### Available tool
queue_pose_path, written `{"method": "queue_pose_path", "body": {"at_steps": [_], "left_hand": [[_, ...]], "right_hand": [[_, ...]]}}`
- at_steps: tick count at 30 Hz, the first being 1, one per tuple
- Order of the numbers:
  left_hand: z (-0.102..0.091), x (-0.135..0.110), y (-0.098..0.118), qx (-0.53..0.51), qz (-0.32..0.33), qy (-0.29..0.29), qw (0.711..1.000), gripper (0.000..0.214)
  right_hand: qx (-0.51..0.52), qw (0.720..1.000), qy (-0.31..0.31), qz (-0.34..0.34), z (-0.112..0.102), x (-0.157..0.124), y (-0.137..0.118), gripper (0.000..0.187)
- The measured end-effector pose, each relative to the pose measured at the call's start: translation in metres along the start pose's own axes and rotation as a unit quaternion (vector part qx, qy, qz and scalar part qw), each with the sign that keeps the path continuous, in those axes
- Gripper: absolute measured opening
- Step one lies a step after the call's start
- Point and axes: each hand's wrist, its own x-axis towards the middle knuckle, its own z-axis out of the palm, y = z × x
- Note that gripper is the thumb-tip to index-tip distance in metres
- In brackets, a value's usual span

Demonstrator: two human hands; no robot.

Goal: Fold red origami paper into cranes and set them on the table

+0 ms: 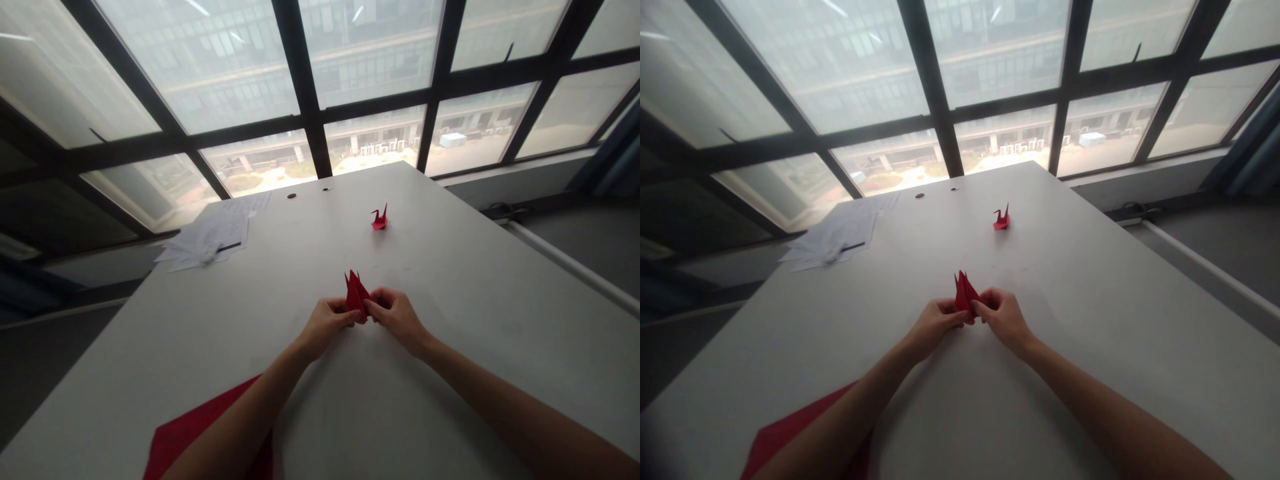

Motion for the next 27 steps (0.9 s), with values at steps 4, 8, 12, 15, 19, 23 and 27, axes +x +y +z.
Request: {"method": "queue_pose_path", "body": {"at_steps": [4,8,12,15,19,23,27], "left_hand": [[0.003,0.0,0.0,0.007,0.011,0.009,1.0,0.025],[0.005,-0.001,-0.001,0.018,0.025,0.032,0.999,0.027],[0.007,-0.002,-0.001,0.027,0.037,0.038,0.998,0.03],[0.009,-0.002,-0.001,0.028,0.045,0.043,0.998,0.031],[0.011,-0.003,-0.001,0.03,0.047,0.049,0.997,0.03],[0.01,-0.003,-0.004,0.043,0.035,0.038,0.998,0.029],[0.007,-0.003,-0.006,0.068,0.039,0.0,0.997,0.029]], "right_hand": [[0.005,1.0,0.012,0.009,0.004,-0.003,0.0,0.03],[0.031,0.999,0.007,0.004,0.003,-0.005,0.003,0.036],[0.029,0.999,-0.008,-0.026,0.002,-0.007,0.004,0.037],[0.016,0.999,0.007,-0.04,0.002,-0.008,0.005,0.032],[0.001,0.998,0.019,-0.059,0.003,-0.007,0.005,0.028],[-0.011,0.997,0.035,-0.071,0.002,-0.004,0.001,0.023],[0.034,0.998,0.032,-0.053,0.0,-0.002,-0.002,0.027]]}}
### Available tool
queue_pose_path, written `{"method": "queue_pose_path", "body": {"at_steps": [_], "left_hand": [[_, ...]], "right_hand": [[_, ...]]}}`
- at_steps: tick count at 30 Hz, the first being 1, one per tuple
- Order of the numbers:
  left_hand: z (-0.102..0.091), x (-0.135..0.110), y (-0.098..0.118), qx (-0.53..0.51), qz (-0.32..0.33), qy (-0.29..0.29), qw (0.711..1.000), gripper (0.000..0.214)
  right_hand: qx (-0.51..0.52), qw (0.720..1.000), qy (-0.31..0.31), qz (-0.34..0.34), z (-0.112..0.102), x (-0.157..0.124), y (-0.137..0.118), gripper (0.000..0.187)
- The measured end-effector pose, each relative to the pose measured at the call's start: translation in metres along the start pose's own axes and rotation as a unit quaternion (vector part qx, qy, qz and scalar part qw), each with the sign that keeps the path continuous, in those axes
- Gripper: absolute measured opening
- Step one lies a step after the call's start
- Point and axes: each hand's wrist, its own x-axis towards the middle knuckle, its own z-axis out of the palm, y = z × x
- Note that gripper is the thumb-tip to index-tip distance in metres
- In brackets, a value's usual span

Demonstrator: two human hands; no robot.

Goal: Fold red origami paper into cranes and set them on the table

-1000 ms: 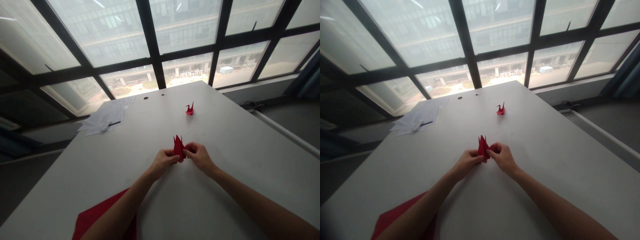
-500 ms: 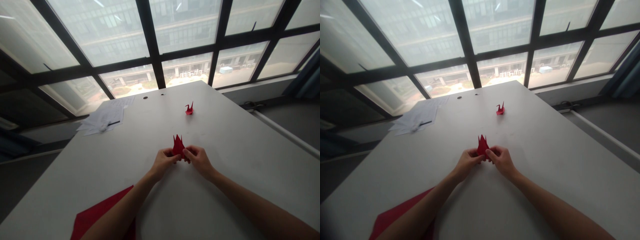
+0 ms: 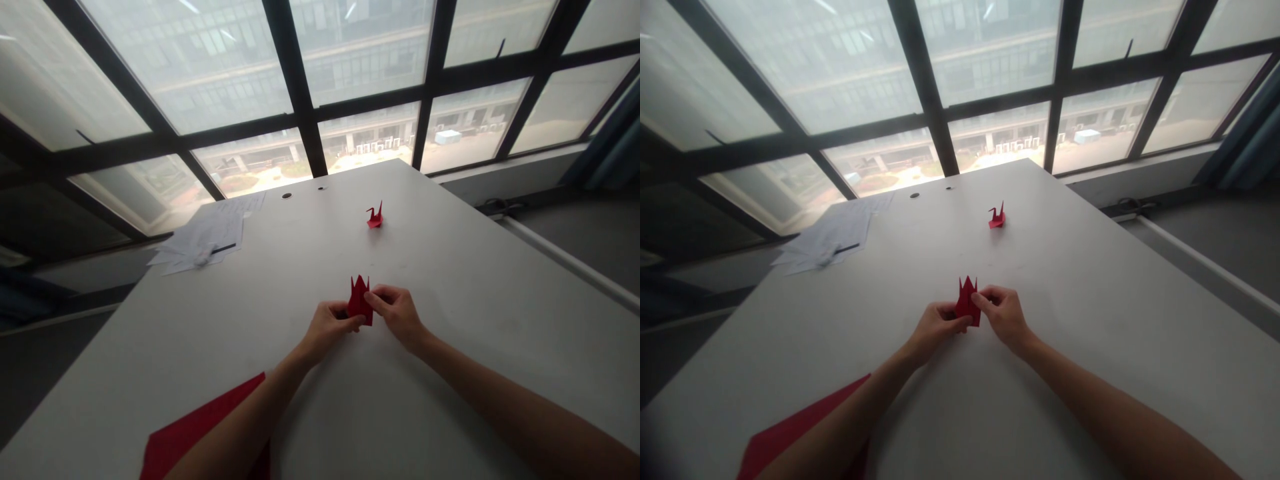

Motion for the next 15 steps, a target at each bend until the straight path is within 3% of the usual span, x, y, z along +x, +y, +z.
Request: {"method": "queue_pose_path", "body": {"at_steps": [7,15], "left_hand": [[-0.003,-0.002,0.006,0.023,-0.018,-0.049,0.998,0.025],[-0.005,-0.003,0.01,0.03,-0.038,-0.061,0.997,0.025]], "right_hand": [[0.022,1.0,0.012,0.015,0.0,0.0,0.0,0.028],[0.0,1.0,0.025,0.01,-0.003,0.0,-0.004,0.039]]}}
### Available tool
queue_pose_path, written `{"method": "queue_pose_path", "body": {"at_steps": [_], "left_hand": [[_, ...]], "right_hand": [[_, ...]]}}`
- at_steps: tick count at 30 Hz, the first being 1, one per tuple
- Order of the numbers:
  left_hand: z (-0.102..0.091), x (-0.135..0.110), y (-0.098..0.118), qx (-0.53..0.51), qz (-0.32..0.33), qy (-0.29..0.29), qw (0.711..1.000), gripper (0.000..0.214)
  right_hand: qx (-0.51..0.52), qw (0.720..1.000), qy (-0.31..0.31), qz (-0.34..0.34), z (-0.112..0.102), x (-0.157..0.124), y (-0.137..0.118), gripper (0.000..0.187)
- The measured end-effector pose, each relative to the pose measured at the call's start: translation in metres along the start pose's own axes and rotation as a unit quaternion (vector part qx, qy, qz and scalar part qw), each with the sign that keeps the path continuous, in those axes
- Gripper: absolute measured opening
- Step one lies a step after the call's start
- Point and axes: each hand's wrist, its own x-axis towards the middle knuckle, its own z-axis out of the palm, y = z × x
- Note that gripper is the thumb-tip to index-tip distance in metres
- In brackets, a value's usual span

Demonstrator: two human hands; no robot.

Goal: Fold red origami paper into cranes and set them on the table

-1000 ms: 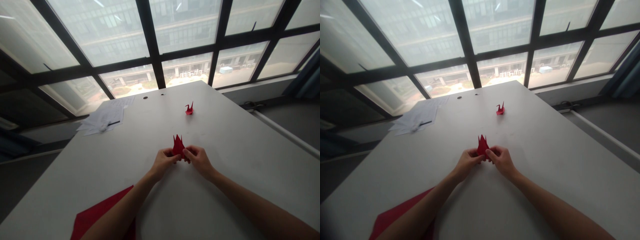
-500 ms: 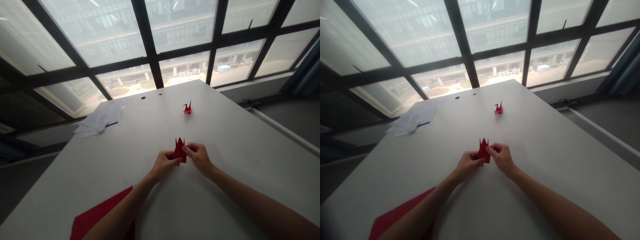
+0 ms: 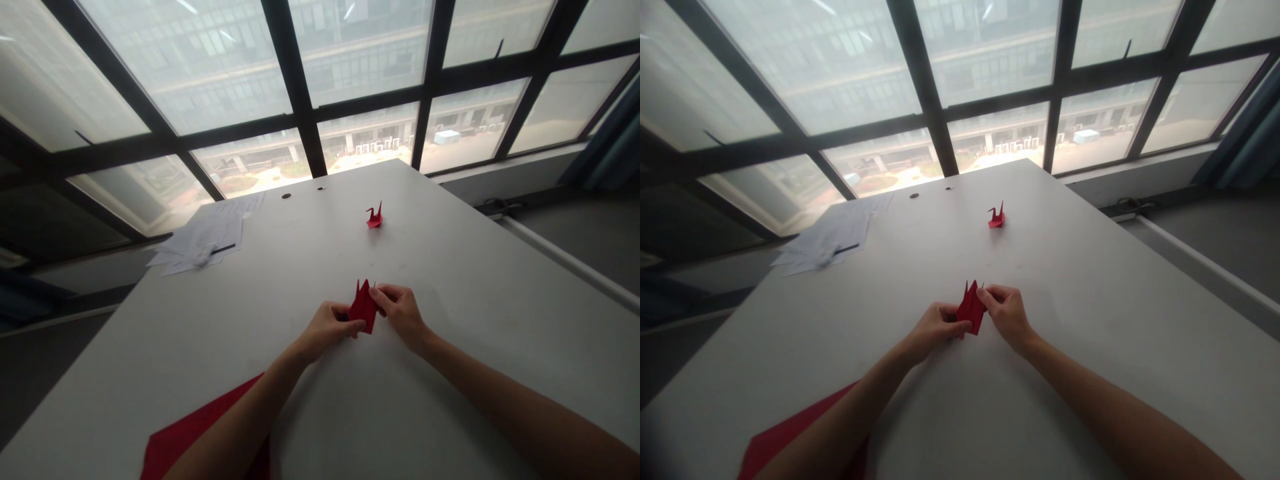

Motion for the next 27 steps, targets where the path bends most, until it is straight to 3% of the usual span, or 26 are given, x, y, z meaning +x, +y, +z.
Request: {"method": "queue_pose_path", "body": {"at_steps": [5,14,27], "left_hand": [[0.005,0.001,-0.003,-0.019,0.023,0.036,0.999,0.026],[0.01,0.005,-0.008,-0.047,0.021,0.141,0.989,0.038],[0.011,0.004,-0.012,-0.069,0.047,0.148,0.986,0.034]], "right_hand": [[-0.013,0.999,-0.044,0.026,0.0,0.0,0.004,0.035],[-0.054,0.997,-0.059,0.001,-0.002,0.0,0.014,0.032],[-0.07,0.995,-0.073,-0.011,-0.003,-0.001,0.016,0.028]]}}
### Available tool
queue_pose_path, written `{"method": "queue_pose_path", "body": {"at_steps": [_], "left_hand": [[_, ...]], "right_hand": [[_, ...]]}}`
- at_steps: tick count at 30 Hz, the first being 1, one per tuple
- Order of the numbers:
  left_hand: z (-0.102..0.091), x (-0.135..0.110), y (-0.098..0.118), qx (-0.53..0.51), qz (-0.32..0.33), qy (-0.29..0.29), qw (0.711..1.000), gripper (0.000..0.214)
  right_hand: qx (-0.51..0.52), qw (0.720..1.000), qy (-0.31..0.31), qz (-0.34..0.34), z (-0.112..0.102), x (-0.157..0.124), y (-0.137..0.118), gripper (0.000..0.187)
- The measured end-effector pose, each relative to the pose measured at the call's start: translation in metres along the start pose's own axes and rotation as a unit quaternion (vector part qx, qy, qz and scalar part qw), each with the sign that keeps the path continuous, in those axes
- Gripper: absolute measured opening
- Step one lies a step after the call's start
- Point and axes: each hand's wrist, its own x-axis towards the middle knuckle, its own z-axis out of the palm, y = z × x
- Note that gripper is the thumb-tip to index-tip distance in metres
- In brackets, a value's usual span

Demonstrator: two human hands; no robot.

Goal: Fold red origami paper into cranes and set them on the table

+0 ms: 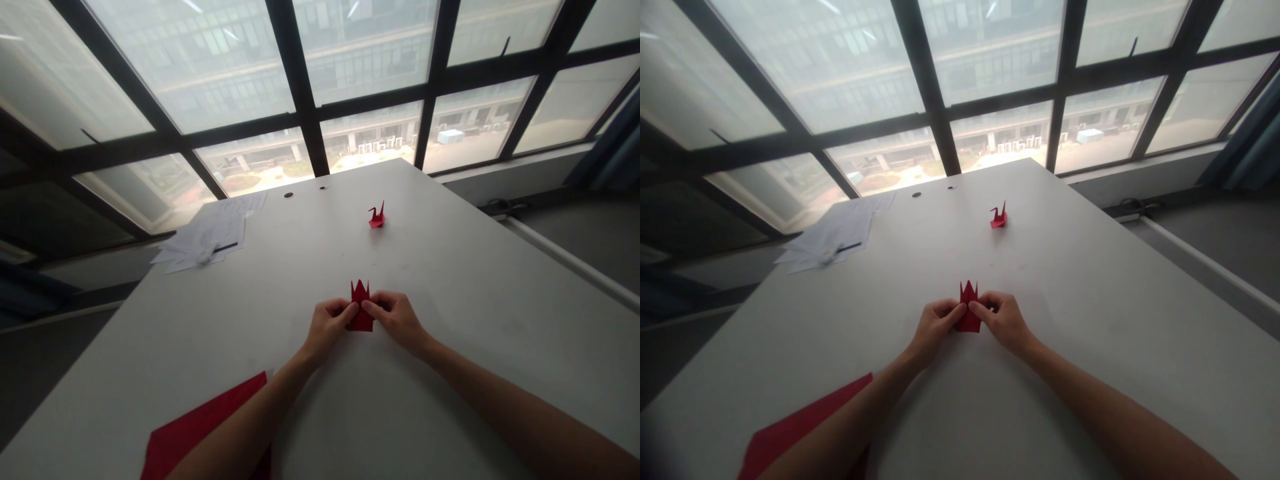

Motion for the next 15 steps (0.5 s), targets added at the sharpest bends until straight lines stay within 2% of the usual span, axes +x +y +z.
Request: {"method": "queue_pose_path", "body": {"at_steps": [11,15], "left_hand": [[0.0021,-0.0003,0.0022,-0.021,0.01,0.014,1.0,0.035],[-0.0002,-0.0002,-0.0006,-0.023,0.014,-0.007,1.0,0.034]], "right_hand": [[0.001,1.0,-0.011,-0.002,-0.0006,-0.0005,-0.0013,0.027],[0.011,1.0,0.005,0.003,-0.0011,-0.0009,-0.0052,0.029]]}}
